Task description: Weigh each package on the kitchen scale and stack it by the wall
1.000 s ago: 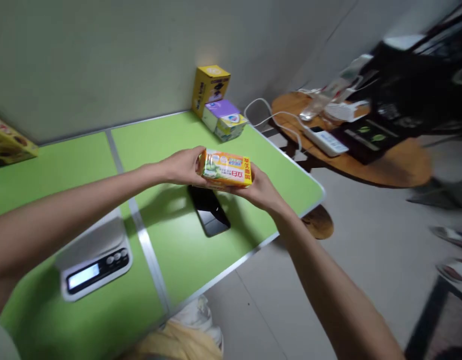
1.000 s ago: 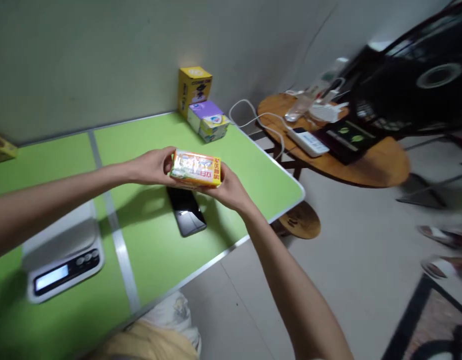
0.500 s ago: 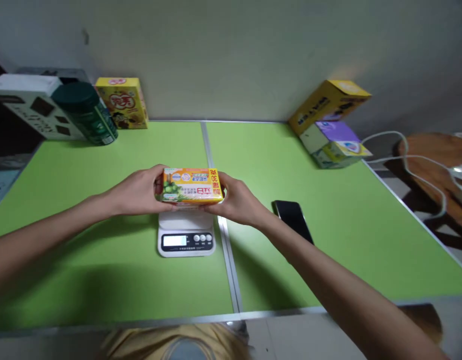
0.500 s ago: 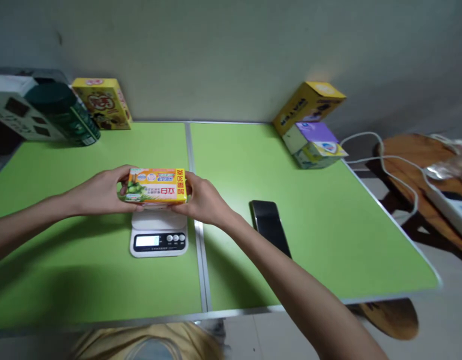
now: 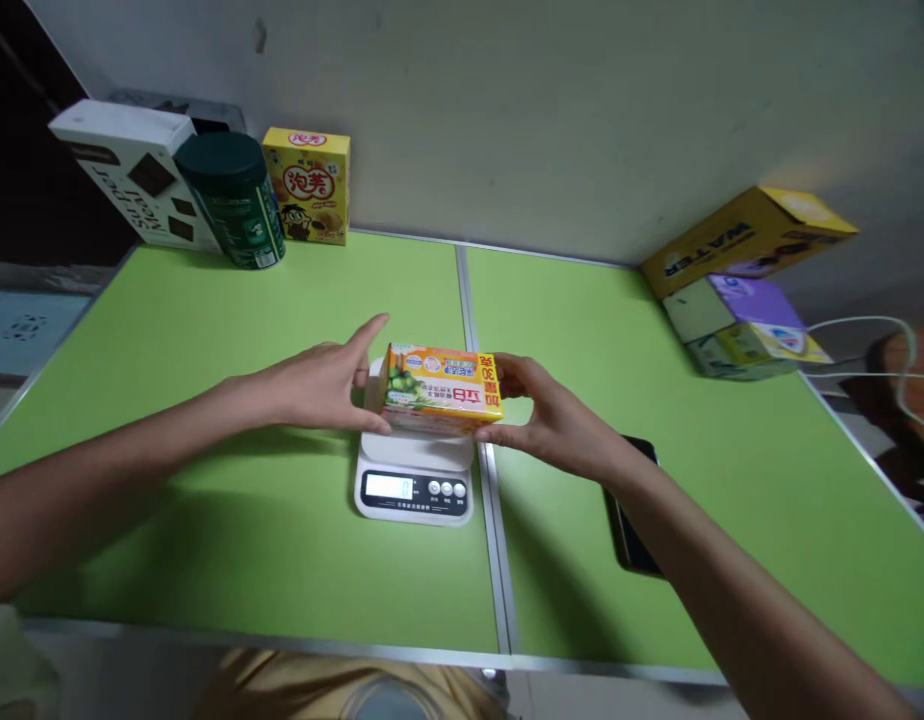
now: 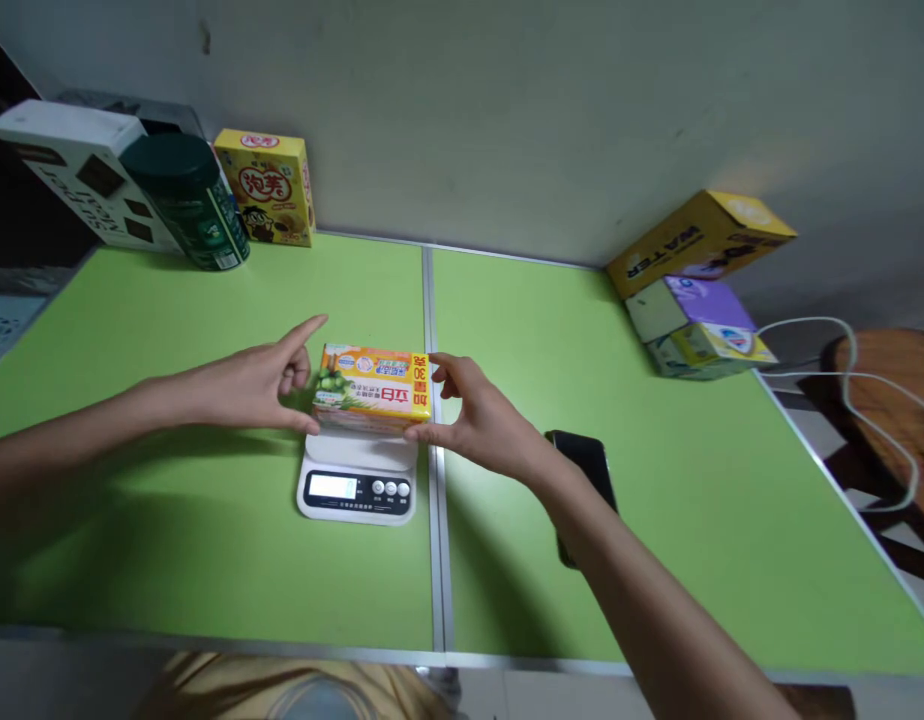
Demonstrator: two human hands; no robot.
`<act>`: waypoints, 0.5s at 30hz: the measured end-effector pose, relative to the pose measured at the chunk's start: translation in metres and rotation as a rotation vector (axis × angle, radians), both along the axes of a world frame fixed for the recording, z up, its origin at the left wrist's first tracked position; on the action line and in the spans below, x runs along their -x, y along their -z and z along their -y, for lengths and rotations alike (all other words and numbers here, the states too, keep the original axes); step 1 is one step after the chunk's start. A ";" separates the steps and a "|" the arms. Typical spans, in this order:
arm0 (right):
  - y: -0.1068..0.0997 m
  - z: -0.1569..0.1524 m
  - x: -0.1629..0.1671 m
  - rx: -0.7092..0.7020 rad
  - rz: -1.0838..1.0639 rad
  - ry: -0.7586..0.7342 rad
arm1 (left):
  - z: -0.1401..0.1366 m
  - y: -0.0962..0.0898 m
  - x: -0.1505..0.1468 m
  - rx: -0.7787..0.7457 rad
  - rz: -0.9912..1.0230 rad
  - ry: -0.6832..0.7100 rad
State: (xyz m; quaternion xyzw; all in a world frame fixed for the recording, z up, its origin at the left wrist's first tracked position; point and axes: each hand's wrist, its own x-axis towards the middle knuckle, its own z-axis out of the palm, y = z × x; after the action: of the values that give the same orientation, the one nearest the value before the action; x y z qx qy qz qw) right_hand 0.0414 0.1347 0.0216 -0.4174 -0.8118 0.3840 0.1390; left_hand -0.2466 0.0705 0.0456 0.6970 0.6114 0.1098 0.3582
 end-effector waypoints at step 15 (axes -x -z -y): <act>-0.013 -0.002 -0.007 0.072 -0.114 -0.017 | 0.004 -0.006 0.022 0.027 -0.053 0.028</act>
State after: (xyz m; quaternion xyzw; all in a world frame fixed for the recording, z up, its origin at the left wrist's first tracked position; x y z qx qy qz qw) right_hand 0.0487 0.1368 0.0341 -0.3927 -0.7917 0.4372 0.1670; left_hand -0.2684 0.0661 0.0512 0.7032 0.6124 0.0782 0.3526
